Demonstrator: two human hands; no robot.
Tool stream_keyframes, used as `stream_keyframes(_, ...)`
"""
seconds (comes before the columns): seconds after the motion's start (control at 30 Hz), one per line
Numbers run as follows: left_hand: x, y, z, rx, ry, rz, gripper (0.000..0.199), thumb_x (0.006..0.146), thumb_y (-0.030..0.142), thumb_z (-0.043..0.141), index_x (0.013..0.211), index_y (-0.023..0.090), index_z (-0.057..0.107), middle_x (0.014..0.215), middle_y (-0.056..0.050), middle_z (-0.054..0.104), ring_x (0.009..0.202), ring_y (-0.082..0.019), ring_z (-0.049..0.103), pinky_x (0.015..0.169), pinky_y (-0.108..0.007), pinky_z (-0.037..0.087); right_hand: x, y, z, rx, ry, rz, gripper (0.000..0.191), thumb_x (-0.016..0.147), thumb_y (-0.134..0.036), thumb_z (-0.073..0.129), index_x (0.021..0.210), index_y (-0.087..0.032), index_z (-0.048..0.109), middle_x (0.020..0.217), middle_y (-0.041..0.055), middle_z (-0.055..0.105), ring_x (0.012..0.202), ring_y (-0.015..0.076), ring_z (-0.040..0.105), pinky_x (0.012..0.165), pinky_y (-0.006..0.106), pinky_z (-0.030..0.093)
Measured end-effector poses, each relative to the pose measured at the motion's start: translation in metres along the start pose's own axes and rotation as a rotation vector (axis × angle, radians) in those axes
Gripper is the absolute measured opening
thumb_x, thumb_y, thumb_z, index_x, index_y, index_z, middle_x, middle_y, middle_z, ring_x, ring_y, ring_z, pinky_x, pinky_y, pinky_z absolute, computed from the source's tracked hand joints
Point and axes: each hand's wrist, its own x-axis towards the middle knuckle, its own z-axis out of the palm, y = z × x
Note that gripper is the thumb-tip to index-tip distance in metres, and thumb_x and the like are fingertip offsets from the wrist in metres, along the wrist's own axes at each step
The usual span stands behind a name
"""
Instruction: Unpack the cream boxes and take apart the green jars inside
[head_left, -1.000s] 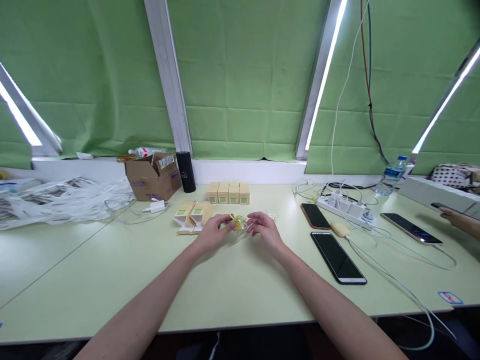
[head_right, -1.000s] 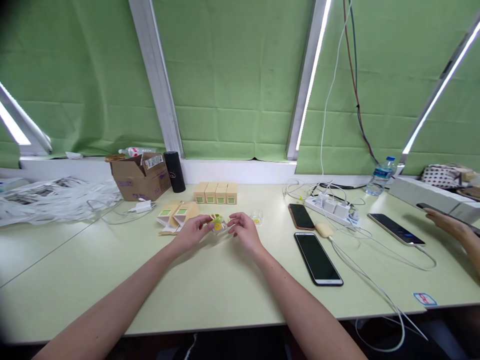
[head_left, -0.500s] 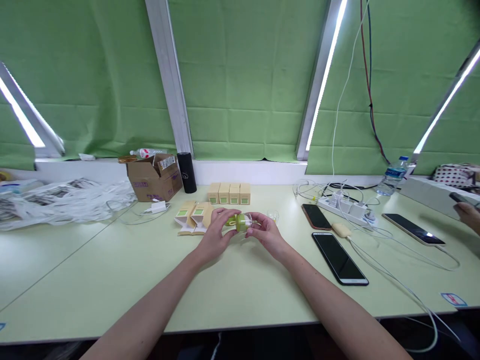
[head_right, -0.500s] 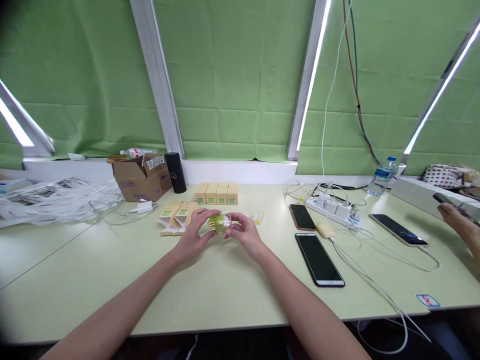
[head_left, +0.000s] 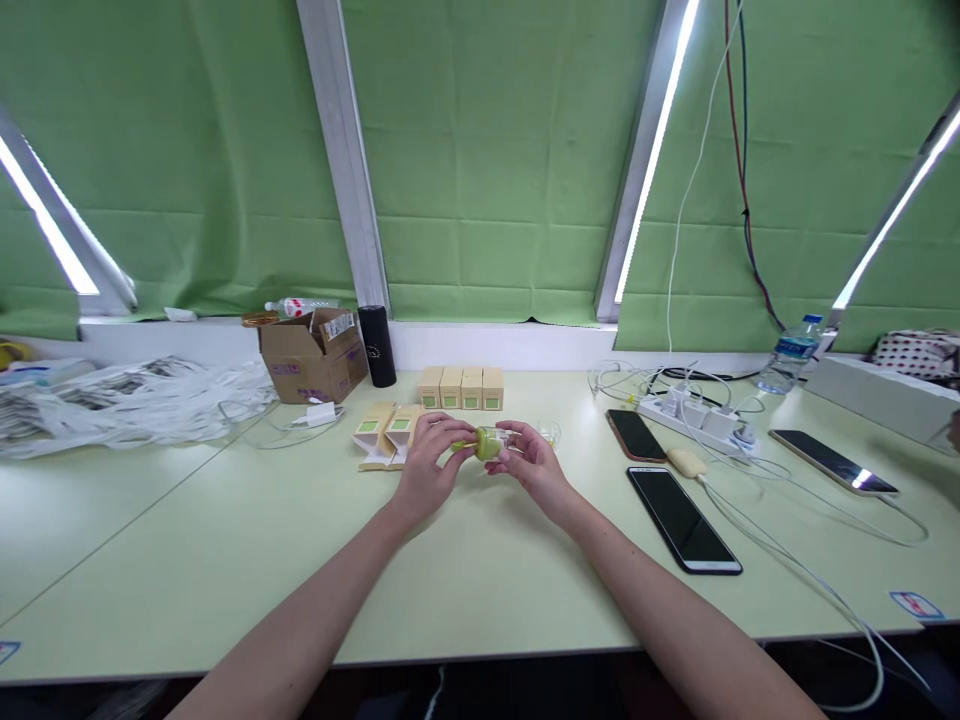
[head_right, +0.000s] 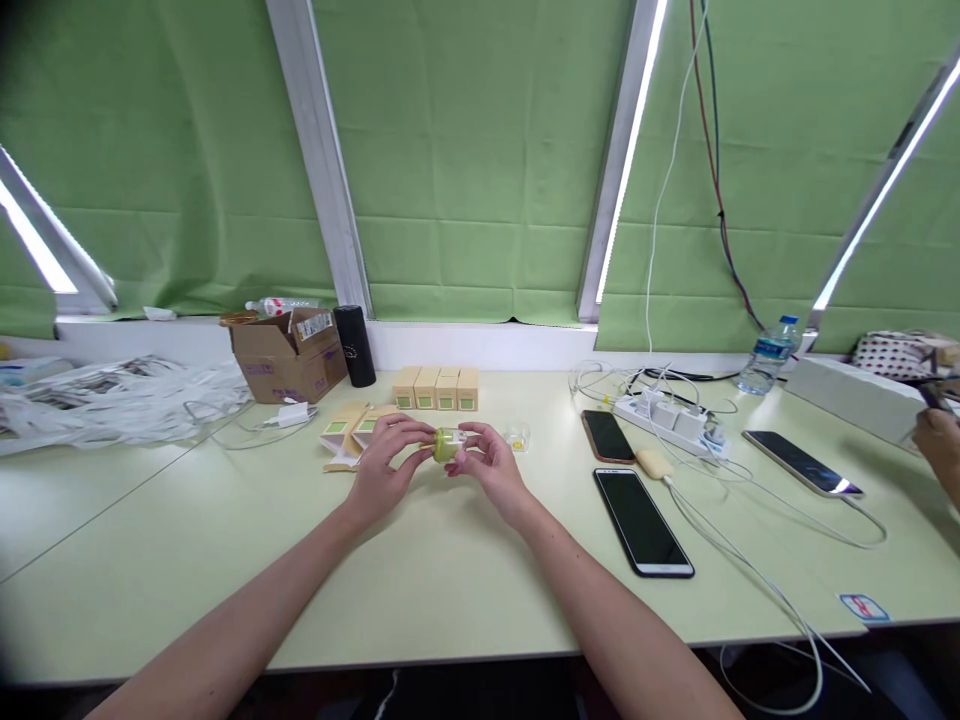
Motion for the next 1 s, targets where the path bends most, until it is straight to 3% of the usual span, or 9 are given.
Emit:
stream_keyframes(0.13,0.001,0.002,0.002,-0.099,0.054,-0.165,0.007,0.091,0.028,0.072,0.087,0.024,0.077,0.105,-0.008,0.078,0.112,-0.028,0.062,0.102,-0.047,0.050,0.000,0.001,0.003,-0.083,0.017,0.021,0.054,0.083,-0.059,0.079,0.120,-0.025,0.060,0.077,-0.0010,0.070,0.069,0.0190,0.073,0.075,0.039,0.060)
stream_keyframes(0.27,0.000,0.001,0.007,-0.343,0.039,-0.462,0.018,0.087,0.038,0.074,0.085,0.020,0.074,0.106,-0.010,0.076,0.091,-0.023,0.070,0.073,-0.035,0.060,0.000,0.002,0.005,-0.151,0.008,0.040,0.056,0.084,-0.066,0.075,0.118,-0.024,0.060,0.076,-0.0003,0.071,0.066,0.0190,0.071,0.069,0.038,0.059)
stream_keyframes(0.37,0.000,0.000,0.009,-0.418,0.033,-0.583,0.026,0.085,0.044,0.075,0.086,0.018,0.073,0.103,-0.010,0.076,0.080,-0.020,0.069,0.062,-0.031,0.060,0.000,0.003,0.004,-0.235,-0.014,0.023,0.058,0.078,-0.058,0.082,0.119,-0.025,0.058,0.077,-0.0014,0.069,0.068,0.0184,0.069,0.066,0.035,0.057)
stream_keyframes(0.5,-0.001,0.001,0.010,-0.360,0.002,-0.626,0.028,0.086,0.045,0.072,0.086,0.017,0.072,0.103,-0.010,0.076,0.080,-0.020,0.069,0.064,-0.032,0.061,0.000,0.004,0.004,-0.464,0.071,-0.037,0.046,0.075,-0.046,0.083,0.112,-0.024,0.064,0.101,0.0044,0.071,0.081,0.0185,0.066,0.068,0.032,0.053)
stream_keyframes(0.6,-0.003,0.003,0.011,-0.302,-0.046,-0.654,0.025,0.088,0.044,0.068,0.088,0.019,0.071,0.105,-0.009,0.076,0.083,-0.021,0.070,0.063,-0.031,0.059,-0.002,0.002,0.006,-0.543,0.100,-0.055,0.047,0.075,-0.040,0.080,0.117,-0.024,0.065,0.118,0.0077,0.069,0.093,0.0201,0.065,0.073,0.033,0.053)
stream_keyframes(0.77,-0.005,0.006,0.012,-0.278,-0.105,-0.642,0.022,0.090,0.041,0.066,0.089,0.020,0.068,0.106,-0.008,0.075,0.089,-0.022,0.070,0.064,-0.030,0.057,-0.004,-0.002,0.009,-0.593,0.085,-0.066,0.048,0.076,-0.035,0.078,0.121,-0.024,0.066,0.121,0.0084,0.070,0.103,0.0224,0.064,0.078,0.035,0.052)
stream_keyframes(1.0,-0.004,0.007,0.013,-0.283,-0.073,-0.673,0.026,0.091,0.046,0.064,0.088,0.020,0.066,0.104,-0.007,0.073,0.082,-0.020,0.068,0.060,-0.029,0.057,-0.003,-0.001,0.010,-0.539,0.120,-0.073,0.048,0.074,-0.035,0.080,0.119,-0.024,0.066,0.115,0.0078,0.071,0.107,0.0233,0.065,0.083,0.037,0.055)
